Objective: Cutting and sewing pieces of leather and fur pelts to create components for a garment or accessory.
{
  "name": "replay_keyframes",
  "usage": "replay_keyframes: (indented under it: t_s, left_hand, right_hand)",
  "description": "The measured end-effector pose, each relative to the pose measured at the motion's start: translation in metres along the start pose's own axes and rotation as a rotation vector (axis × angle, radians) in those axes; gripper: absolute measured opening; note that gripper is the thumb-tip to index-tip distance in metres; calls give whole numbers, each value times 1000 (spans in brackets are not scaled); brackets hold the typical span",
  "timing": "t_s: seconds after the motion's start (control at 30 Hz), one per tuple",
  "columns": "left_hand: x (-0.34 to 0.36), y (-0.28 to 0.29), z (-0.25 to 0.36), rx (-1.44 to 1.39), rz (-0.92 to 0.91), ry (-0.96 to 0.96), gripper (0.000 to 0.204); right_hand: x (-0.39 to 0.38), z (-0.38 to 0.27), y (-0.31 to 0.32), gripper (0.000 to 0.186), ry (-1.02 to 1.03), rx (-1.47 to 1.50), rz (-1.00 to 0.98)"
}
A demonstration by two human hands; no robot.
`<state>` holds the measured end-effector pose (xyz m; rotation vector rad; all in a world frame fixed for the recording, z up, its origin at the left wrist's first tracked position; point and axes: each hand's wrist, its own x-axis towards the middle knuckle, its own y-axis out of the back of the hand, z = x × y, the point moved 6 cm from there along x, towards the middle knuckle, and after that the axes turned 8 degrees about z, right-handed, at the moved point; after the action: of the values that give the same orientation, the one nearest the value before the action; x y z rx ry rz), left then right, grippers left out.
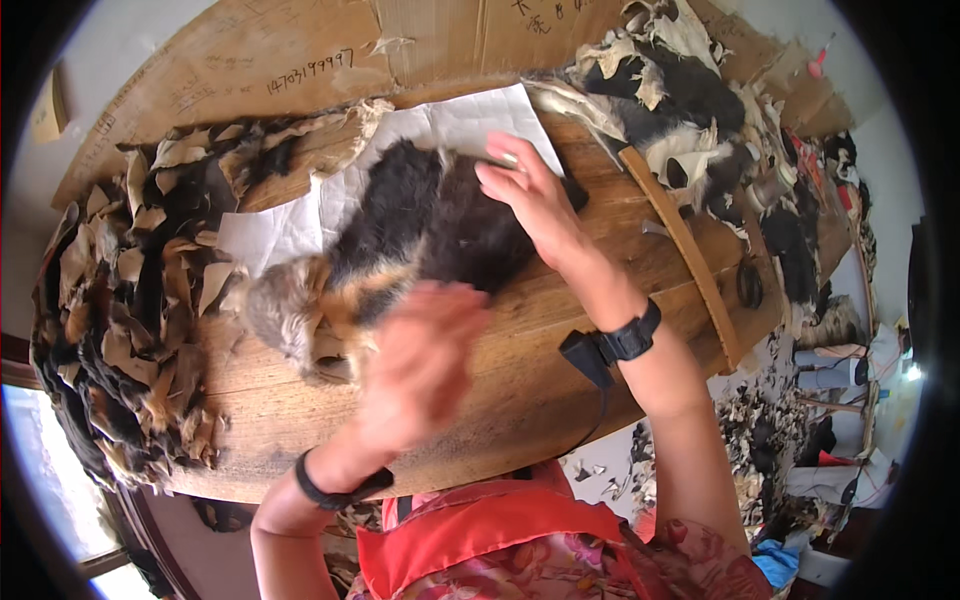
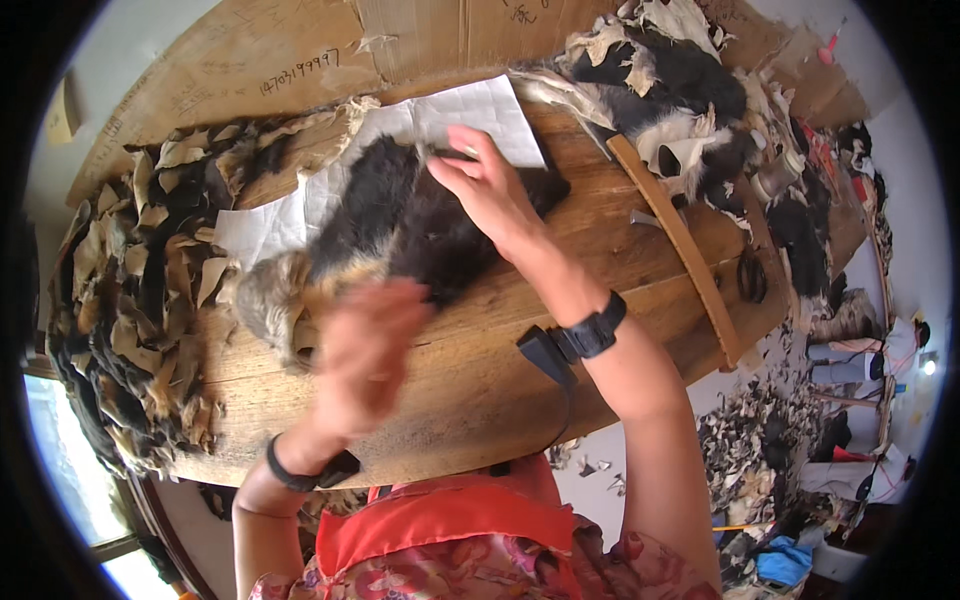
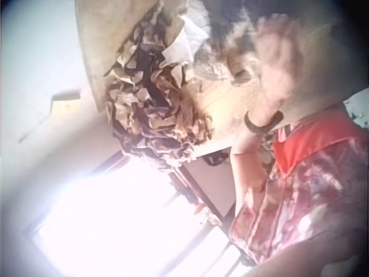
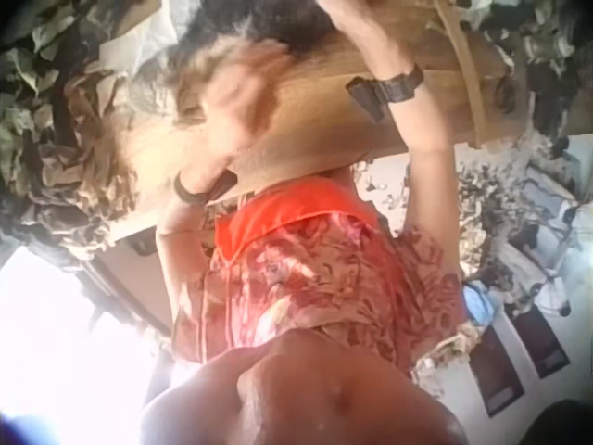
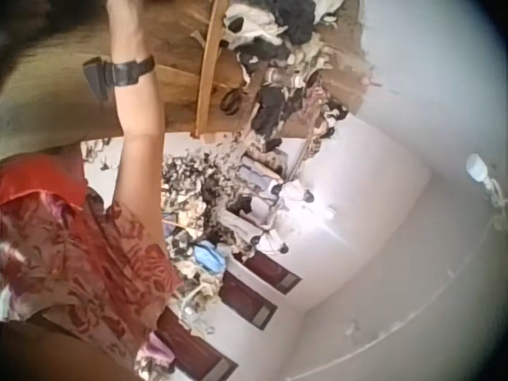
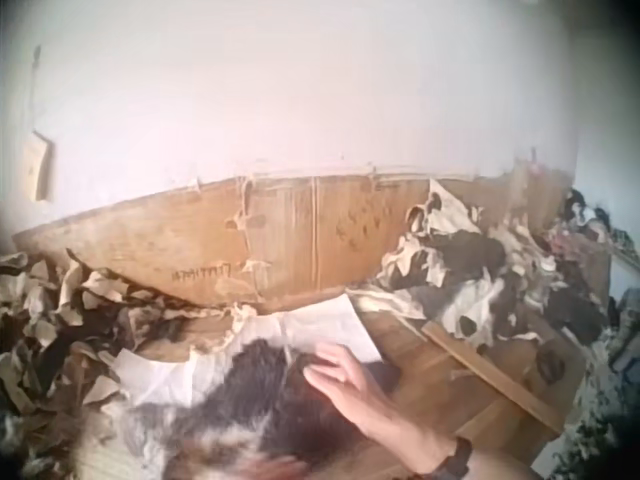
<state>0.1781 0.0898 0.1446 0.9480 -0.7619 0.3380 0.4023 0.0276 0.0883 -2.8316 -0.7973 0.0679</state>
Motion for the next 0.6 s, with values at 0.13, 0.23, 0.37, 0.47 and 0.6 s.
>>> replay_keyframes:
  t_s: [0.13, 0.23, 0.37, 0.47, 0.6]
  left_hand:
    - [-22, -136, -27, -83, -243, 241, 57]
    - [-7, -198, -52, 295, -363, -7, 57]
    - [24, -252, -80, 600, -334, 33, 55]
    - [48, -282, -100, 938, -290, 151, 44]
    - [97, -308, -106, 1007, -480, 383, 35]
  right_hand:
    - [-16, 17, 91, 27, 377, -1129, 199]
    - [-43, 11, 142, 34, 526, -1728, 372]
    - [-55, 37, 222, 31, 369, -2000, 378]
    - [-59, 37, 241, 30, 415, -1958, 322]
    - [-51, 31, 266, 29, 354, -1829, 273]
